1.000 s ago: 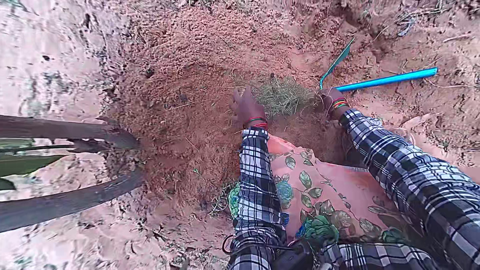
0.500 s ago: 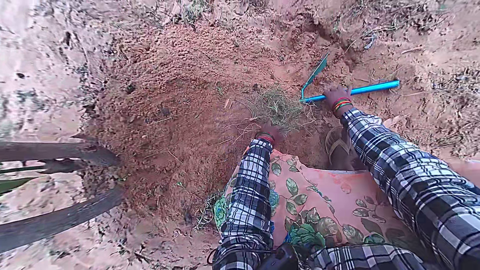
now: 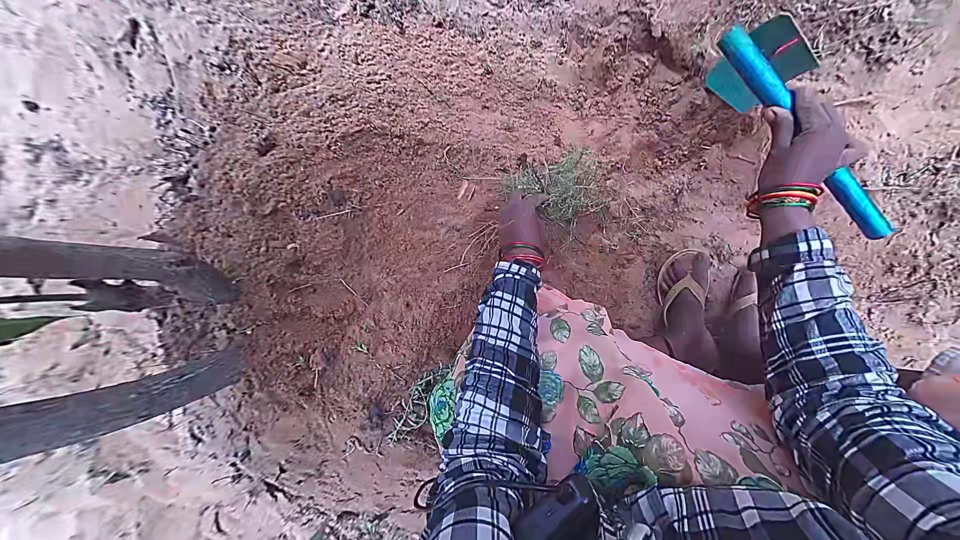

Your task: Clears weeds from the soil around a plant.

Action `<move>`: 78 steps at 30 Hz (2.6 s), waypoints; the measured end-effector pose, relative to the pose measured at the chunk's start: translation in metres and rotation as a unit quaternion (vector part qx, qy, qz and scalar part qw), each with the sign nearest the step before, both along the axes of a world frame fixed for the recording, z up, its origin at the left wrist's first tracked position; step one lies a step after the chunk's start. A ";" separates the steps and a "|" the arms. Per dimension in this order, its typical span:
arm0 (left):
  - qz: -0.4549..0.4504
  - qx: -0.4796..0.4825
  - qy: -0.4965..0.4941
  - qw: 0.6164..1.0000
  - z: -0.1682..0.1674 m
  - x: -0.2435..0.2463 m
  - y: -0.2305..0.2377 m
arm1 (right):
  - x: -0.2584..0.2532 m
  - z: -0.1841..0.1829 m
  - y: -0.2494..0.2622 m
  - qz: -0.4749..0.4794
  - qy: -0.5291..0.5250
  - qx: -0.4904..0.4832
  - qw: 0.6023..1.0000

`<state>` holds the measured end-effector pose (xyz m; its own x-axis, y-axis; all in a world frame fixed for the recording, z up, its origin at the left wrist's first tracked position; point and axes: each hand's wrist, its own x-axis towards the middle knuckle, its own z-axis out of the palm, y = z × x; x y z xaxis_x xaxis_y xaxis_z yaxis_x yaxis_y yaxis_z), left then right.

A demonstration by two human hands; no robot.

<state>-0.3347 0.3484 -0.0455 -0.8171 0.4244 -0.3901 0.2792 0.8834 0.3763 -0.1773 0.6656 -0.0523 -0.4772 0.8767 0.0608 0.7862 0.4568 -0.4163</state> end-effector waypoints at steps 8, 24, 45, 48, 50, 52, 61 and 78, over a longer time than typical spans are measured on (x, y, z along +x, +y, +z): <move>0.017 -0.038 -0.037 0.998 -0.009 0.002 -0.001 | 0.038 0.040 0.079 -0.128 0.107 0.031 0.986; -0.032 -0.061 -0.196 0.978 0.004 -0.005 -0.006 | -0.009 0.014 -0.013 0.113 0.015 0.023 0.993; 0.154 -0.054 0.013 0.986 0.012 -0.026 -0.024 | -0.010 -0.085 -0.070 0.343 -0.181 -0.268 0.882; 0.049 0.039 -0.027 0.998 0.004 -0.015 -0.008 | -0.041 -0.052 -0.109 0.384 -0.014 -0.261 0.885; -0.021 0.089 -0.080 0.993 -0.014 -0.006 0.003 | -0.066 -0.035 -0.143 0.412 0.070 -0.289 0.861; -0.008 0.092 -0.088 0.992 -0.029 -0.002 0.002 | -0.083 -0.032 -0.168 0.420 0.136 -0.325 0.837; 0.225 0.087 0.058 0.969 0.023 -0.037 -0.037 | -0.029 -0.071 -0.086 0.280 -0.018 -0.269 0.921; 0.058 0.107 -0.021 0.992 0.001 -0.012 -0.006 | -0.099 -0.042 -0.150 0.367 0.281 -0.433 0.774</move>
